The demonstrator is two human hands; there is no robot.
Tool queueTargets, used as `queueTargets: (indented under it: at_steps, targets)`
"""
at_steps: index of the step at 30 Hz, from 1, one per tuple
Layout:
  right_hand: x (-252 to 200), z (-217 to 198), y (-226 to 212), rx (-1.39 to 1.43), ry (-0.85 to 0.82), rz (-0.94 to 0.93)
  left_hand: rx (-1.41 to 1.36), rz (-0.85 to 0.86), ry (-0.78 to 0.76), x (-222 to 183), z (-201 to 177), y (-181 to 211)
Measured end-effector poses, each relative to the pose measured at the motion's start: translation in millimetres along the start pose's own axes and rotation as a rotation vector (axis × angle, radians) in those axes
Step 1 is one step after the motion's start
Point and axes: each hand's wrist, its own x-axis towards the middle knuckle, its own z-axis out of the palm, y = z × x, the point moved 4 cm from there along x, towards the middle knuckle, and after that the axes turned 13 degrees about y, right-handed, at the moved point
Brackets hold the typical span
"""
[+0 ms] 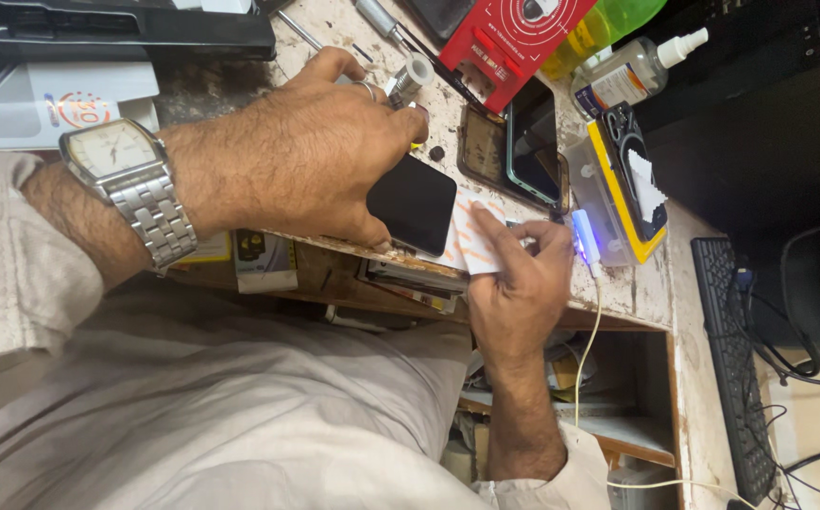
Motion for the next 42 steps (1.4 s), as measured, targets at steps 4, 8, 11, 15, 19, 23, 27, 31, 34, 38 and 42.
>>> queueTargets:
  at_steps: [4, 8, 11, 15, 19, 23, 27, 31, 34, 38, 42]
  targets:
    - [2, -3, -7, 0.231, -0.065, -0.054, 0.023, -0.027, -0.049, -1, 1, -1]
    - [-1, -4, -12, 0.21, -0.144, -0.13, 0.008, -0.024, -0.033, 0, 1, -1]
    - [-9, 0, -11, 0.206, -0.209, -0.058, 0.031, -0.027, -0.064, -1, 4, -2]
    - [-17, 2, -16, 0.22, -0.161, -0.143, 0.002, -0.001, 0.0, -1, 0, -2]
    - [-21, -4, -16, 0.197, -0.122, -0.185, 0.033, -0.046, -0.096, 0, 5, -1]
    - [-19, -14, -13, 0.23, -0.008, -0.143, 0.061, -0.034, -0.088, 0, 2, 1]
    - [-22, -21, -13, 0.212, 0.042, -0.102, 0.038, -0.062, -0.121, 0, 1, 2]
    - [-24, -20, -13, 0.224, 0.054, -0.073, 0.073, -0.037, -0.09, -1, 0, 1]
    - [-24, -18, -12, 0.257, 0.052, -0.059, 0.05, -0.058, -0.074, -3, 0, -2]
    - [-20, -14, -10, 0.271, 0.057, -0.06, 0.05, -0.074, -0.062, -4, -1, -10]
    - [-18, -13, -6, 0.308, 0.076, -0.038, 0.088, -0.111, -0.077, -8, -4, -18]
